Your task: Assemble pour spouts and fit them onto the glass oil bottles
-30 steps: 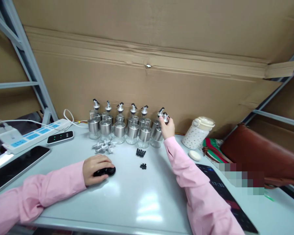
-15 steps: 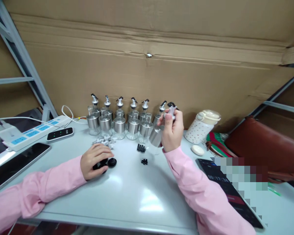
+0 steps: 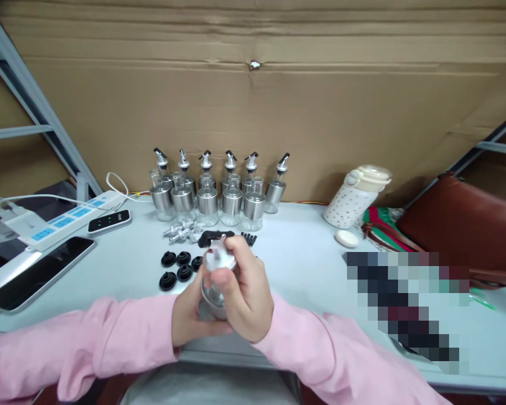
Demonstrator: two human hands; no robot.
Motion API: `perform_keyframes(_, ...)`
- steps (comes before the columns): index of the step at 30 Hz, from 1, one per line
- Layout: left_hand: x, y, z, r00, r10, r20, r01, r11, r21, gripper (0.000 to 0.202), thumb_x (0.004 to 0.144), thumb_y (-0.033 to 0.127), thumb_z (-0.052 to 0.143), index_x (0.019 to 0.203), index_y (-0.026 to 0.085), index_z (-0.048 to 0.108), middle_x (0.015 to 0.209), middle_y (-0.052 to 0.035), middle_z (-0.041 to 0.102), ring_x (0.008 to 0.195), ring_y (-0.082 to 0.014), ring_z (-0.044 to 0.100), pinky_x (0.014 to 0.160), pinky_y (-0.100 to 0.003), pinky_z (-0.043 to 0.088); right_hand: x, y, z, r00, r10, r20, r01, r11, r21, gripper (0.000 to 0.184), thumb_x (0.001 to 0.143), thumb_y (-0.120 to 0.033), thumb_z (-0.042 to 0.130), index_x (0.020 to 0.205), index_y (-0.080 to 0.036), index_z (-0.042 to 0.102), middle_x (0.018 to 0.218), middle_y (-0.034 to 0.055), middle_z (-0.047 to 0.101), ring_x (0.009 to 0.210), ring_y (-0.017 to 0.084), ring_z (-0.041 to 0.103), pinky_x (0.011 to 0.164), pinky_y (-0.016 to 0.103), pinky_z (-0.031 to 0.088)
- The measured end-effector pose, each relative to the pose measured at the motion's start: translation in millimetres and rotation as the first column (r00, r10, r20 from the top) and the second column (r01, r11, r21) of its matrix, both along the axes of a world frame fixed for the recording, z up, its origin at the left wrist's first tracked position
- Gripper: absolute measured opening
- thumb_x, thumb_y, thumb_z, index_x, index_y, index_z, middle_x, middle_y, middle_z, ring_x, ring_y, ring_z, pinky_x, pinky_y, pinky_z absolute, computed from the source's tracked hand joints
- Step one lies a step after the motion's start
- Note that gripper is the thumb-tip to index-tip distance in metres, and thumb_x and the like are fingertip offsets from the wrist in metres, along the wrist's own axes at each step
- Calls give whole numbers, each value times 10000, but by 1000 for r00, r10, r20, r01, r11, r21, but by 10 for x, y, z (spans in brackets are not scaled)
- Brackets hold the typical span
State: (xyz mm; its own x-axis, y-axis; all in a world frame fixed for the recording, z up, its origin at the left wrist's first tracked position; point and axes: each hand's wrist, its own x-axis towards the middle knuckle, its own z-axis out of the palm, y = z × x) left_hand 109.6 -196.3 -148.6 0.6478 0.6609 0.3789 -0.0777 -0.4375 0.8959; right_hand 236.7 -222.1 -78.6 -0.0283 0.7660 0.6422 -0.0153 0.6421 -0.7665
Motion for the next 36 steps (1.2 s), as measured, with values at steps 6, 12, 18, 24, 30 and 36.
perform_keyframes(6, 28, 21, 54, 991, -135, -17, 127, 963, -236, 678, 564, 323, 751, 1148, 143, 457, 1054, -99, 597, 964, -272, 565, 852, -408, 457, -35, -15, 38, 985, 62, -162, -83, 988, -127, 310, 878, -507, 361, 977, -234, 466, 617, -26, 526, 503, 106, 505, 477, 243, 421)
perform_keyframes(12, 44, 10, 11, 981, -191, 45, 196, 947, -252, 721, 498, 328, 791, 1128, 162, 481, 1021, -85, 597, 976, -273, 547, 875, -392, 428, -10, -32, 218, 962, 62, -265, -125, 965, -229, 338, 874, -556, 297, 977, -247, 383, 543, -50, 543, 437, 137, 575, 410, 253, 470)
perform_keyframes(18, 5, 9, 122, 986, -165, 38, 167, 919, -356, 643, 552, 372, 758, 1088, 135, 493, 908, -82, 593, 845, -223, 559, 760, -352, 443, 229, 149, 225, 985, 167, -34, -169, 982, -81, 432, 753, -440, 617, 1040, -280, 336, 943, 32, 628, 812, 204, 649, 691, 385, 539)
perform_keyframes(24, -21, 8, 130, 983, -140, 118, 178, 884, -433, 719, 582, 443, 743, 1148, 138, 422, 883, -86, 589, 808, -204, 569, 736, -333, 435, 443, 341, 283, 979, 202, -16, -198, 942, -271, 523, 626, -253, 760, 977, -262, 372, 820, -3, 646, 723, 184, 667, 623, 313, 565)
perform_keyframes(30, 10, 124, 39, 966, -201, 163, 259, 775, -577, 563, 638, 480, 701, 1008, 146, 440, 751, -37, 601, 602, -135, 604, 562, -242, 435, 752, 585, 349, 975, -183, -126, 182, 983, -24, 427, 674, -290, 713, 936, -250, 379, 748, -8, 652, 673, 182, 660, 519, 291, 544)
perform_keyframes(36, 0, 166, 40, 960, -257, 111, 271, 750, -604, 392, 702, 444, 660, 872, 118, 524, 684, -39, 619, 552, -113, 596, 552, -228, 425, 1239, 838, 238, 701, -713, 1, 685, 674, 275, 439, 651, -275, 708, 941, -235, 382, 805, 29, 633, 701, 206, 649, 636, 359, 530)
